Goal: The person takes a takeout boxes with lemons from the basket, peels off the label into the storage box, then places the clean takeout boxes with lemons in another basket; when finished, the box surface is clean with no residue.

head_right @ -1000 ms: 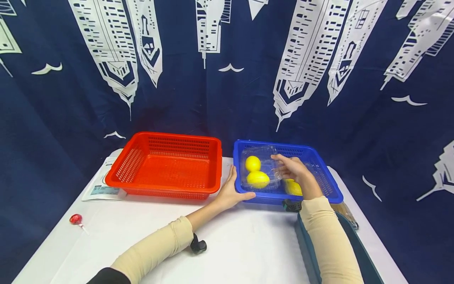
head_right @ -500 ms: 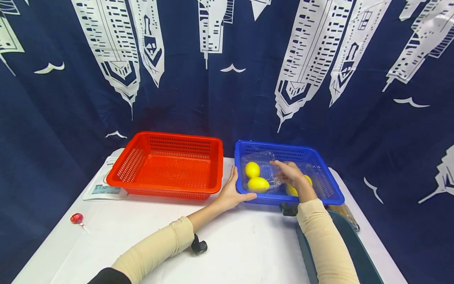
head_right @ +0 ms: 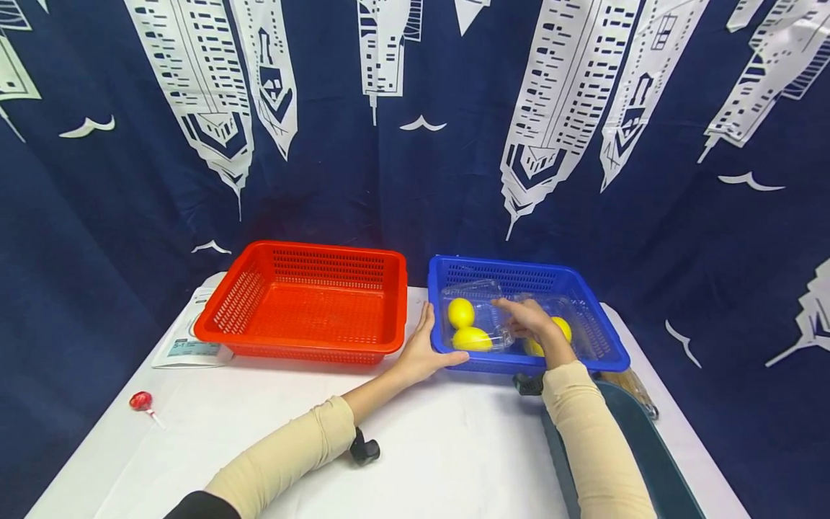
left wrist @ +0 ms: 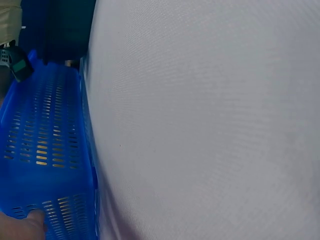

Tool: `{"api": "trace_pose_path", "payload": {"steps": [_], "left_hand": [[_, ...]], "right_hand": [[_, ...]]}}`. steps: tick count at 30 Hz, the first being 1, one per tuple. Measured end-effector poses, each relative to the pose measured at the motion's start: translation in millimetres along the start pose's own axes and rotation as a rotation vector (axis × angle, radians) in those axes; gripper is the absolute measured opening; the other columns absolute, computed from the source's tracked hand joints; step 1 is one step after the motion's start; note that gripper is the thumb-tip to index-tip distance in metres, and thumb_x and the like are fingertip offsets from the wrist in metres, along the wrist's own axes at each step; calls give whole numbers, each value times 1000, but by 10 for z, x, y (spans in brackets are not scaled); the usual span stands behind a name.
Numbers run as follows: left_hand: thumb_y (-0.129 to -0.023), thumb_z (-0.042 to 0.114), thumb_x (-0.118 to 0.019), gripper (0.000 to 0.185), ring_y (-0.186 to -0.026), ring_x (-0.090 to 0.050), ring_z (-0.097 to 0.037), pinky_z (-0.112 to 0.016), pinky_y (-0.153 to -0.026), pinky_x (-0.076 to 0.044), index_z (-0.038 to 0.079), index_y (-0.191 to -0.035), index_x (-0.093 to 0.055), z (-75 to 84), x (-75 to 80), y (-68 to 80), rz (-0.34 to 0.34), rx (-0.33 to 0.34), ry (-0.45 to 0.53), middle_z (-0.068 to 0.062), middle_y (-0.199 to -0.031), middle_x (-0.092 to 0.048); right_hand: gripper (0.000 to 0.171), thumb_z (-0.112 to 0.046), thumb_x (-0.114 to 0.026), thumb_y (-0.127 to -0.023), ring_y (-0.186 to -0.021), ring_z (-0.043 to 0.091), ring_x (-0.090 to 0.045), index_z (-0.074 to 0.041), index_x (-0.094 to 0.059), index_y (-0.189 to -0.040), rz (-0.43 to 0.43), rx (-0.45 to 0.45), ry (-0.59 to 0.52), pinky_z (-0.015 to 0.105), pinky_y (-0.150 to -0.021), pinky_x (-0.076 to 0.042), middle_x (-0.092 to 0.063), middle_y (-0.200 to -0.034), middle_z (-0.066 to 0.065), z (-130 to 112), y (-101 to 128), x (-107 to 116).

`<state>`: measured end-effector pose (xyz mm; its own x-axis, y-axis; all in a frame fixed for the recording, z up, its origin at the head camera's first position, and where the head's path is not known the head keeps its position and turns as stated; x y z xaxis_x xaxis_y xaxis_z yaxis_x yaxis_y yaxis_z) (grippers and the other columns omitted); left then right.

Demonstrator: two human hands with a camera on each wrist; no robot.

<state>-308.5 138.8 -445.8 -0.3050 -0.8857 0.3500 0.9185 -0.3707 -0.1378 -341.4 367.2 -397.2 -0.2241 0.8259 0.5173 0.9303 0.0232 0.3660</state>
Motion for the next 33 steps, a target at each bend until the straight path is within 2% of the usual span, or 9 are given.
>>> {"api": "trace_pose_path", "payload": {"steps": [3,7,11,13,18,24,27,30,33], "left_hand": [[-73,46,-82,121,-152,-15,-27,-45,-122,-24,13,-157,-2,-8,-3,-3,-1,3,-2,2,-166,6],[-73,47,-82,121,-152,-15,-26,-46,-122,-23,13,-157,-2,-7,0,-9,-2,2,-4,1,-166,6],[-73,46,-82,121,-153,-14,-26,-45,-123,-22,12,-157,-3,-7,0,-8,2,-7,3,-1,-166,5],[-73,47,-82,121,-153,-14,-26,-45,-123,-22,12,-157,-3,-8,-2,-4,3,-7,3,-2,-166,5],[-73,48,-81,120,-152,-14,-27,-47,-122,-23,12,-158,-3,-8,-9,-1,1,1,5,-1,-166,4],[-73,47,-81,120,-152,-14,-27,-48,-122,-23,13,-158,-3,-2,-18,3,0,7,16,2,-166,5],[-73,48,-81,120,-152,-14,-26,-48,-122,-23,13,-158,-4,0,-18,5,-1,9,14,2,-166,5],[-73,48,-81,120,-153,-14,-26,-48,-122,-23,13,-158,-4,2,-16,4,-2,13,9,2,-166,5],[-73,47,-81,120,-152,-14,-26,-47,-122,-23,13,-158,-3,5,-12,0,0,14,4,1,-166,5]], "right_hand": [[74,-46,-46,-99,-92,8,-68,9,-33,-147,4,5,57,40,-99,-54,-58,-132,29,-19,15,0],[73,-45,-47,-99,-91,12,-69,11,-35,-145,18,-5,54,30,-88,-57,-63,-125,28,-38,13,-13],[69,-36,-43,-102,-111,35,-66,18,-30,-143,5,1,43,39,-99,-54,-55,-131,35,-48,9,-63],[65,-32,-40,-103,-119,38,-61,20,-29,-141,-3,0,33,43,-102,-51,-50,-134,38,-42,4,-95],[45,-27,-39,-104,-107,28,-68,13,-42,-123,2,-37,-21,36,-94,-57,-54,-132,36,-8,-22,-137],[48,-26,-38,-104,-112,30,-66,14,-37,-131,-17,-46,-41,34,-93,-57,-58,-127,35,22,-34,-137],[34,-25,-39,-104,-111,31,-66,7,-46,-110,-21,-48,-58,32,-91,-58,-66,-108,26,26,-39,-132],[24,-25,-41,-103,-108,28,-67,-2,-43,-96,-25,-54,-95,31,-90,-58,-66,-94,10,33,-39,-123],[33,-26,-43,-103,-104,24,-68,6,-45,-111,-27,-52,-114,32,-92,-58,-66,-93,7,35,-33,-116]]}}
Point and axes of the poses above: each hand's wrist, its own y-axis away from the middle knuckle, its own x-axis out of the back of the hand, z = x × y, the point moved 4 cm from there along -y, towards the middle knuckle
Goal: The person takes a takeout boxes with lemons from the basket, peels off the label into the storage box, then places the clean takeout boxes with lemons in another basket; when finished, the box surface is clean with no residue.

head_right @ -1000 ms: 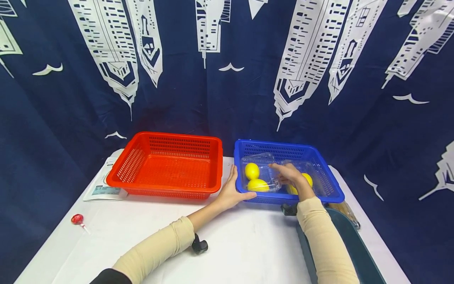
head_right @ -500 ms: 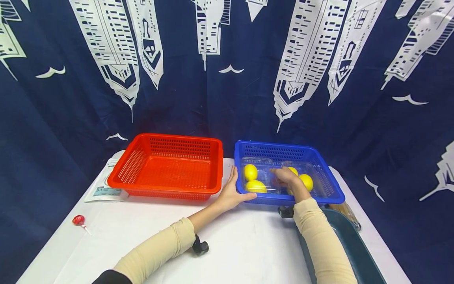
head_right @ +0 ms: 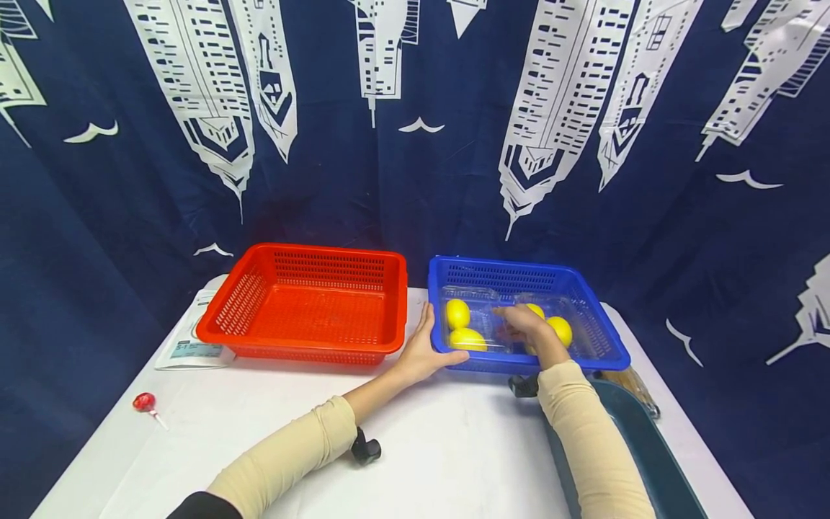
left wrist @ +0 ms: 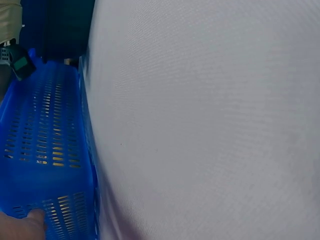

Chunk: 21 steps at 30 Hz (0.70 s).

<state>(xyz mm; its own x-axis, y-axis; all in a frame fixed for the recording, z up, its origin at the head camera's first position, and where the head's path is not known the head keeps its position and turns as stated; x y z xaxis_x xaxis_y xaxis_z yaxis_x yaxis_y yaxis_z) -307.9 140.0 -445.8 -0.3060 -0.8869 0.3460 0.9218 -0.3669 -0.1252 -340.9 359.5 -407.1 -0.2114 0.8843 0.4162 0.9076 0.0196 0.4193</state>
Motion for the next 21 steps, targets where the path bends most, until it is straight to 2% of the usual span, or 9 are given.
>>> {"api": "trace_pose_path", "payload": {"steps": [3,5,8,11,13,15,18,19,21], "left_hand": [[-73,47,-81,120,-152,-15,-26,-47,-122,-23,13,-158,-3,4,1,-8,0,-4,-6,0,-166,4],[-73,47,-81,120,-152,-15,-27,-47,-122,-24,13,-158,-3,-1,1,-12,-2,-6,-12,-2,-166,4],[-73,48,-81,120,-152,-16,-28,-49,-121,-25,13,-158,-4,-14,9,-13,2,-5,-27,-5,-166,2],[-73,49,-81,119,-151,-19,-30,-50,-120,-26,12,-158,-7,-12,31,-9,15,-11,-52,-7,-166,-1],[-73,50,-80,118,-151,-20,-31,-50,-120,-26,12,-158,-8,7,56,6,20,-19,-73,-7,-166,-1],[-75,50,-79,115,-150,-21,-33,-51,-120,-27,11,-158,-9,37,80,34,16,-36,-99,-8,-166,-1],[-77,51,-77,112,-149,-23,-35,-53,-118,-29,11,-157,-11,92,120,103,-5,-49,-151,-10,-166,-4],[-77,51,-76,110,-149,-24,-35,-54,-118,-30,11,-157,-12,114,138,137,-17,-50,-175,-12,-165,-6],[-78,51,-76,108,-149,-24,-35,-54,-118,-30,11,-157,-14,162,190,220,-56,-47,-222,-13,-165,-10]], "right_hand": [[44,-28,-43,-103,-99,20,-69,9,-40,-127,10,-1,4,36,-95,-56,-65,-86,3,-3,13,0],[44,-29,-44,-103,-94,16,-68,8,-43,-126,19,-6,21,37,-96,-55,-59,-79,-3,-7,23,-11],[33,-30,-45,-102,-73,8,-59,2,-53,-95,21,-13,51,31,-88,-56,-41,-62,-7,-26,53,-40],[44,-31,-47,-101,-53,7,-40,-10,-50,-63,22,1,94,24,-67,-49,-34,-54,-9,-65,91,-72],[52,-33,-48,-101,-47,7,-32,-16,-36,-53,30,20,141,24,-55,-38,-30,-48,-9,-96,119,-96],[52,-35,-50,-100,-44,9,-26,-16,-35,-53,56,48,217,27,-52,-35,-29,-49,-7,-125,156,-119],[51,-39,-50,-99,-66,29,-57,7,-60,-82,95,95,364,37,-72,-52,-58,-73,18,-170,271,-180],[59,-42,-49,-99,-84,39,-62,16,-59,-101,109,109,423,44,-83,-54,-62,-91,29,-181,314,-206],[79,-47,-47,-99,-120,54,-49,24,-39,-132,137,136,529,58,-102,-45,-48,-130,43,-212,416,-269]]}}
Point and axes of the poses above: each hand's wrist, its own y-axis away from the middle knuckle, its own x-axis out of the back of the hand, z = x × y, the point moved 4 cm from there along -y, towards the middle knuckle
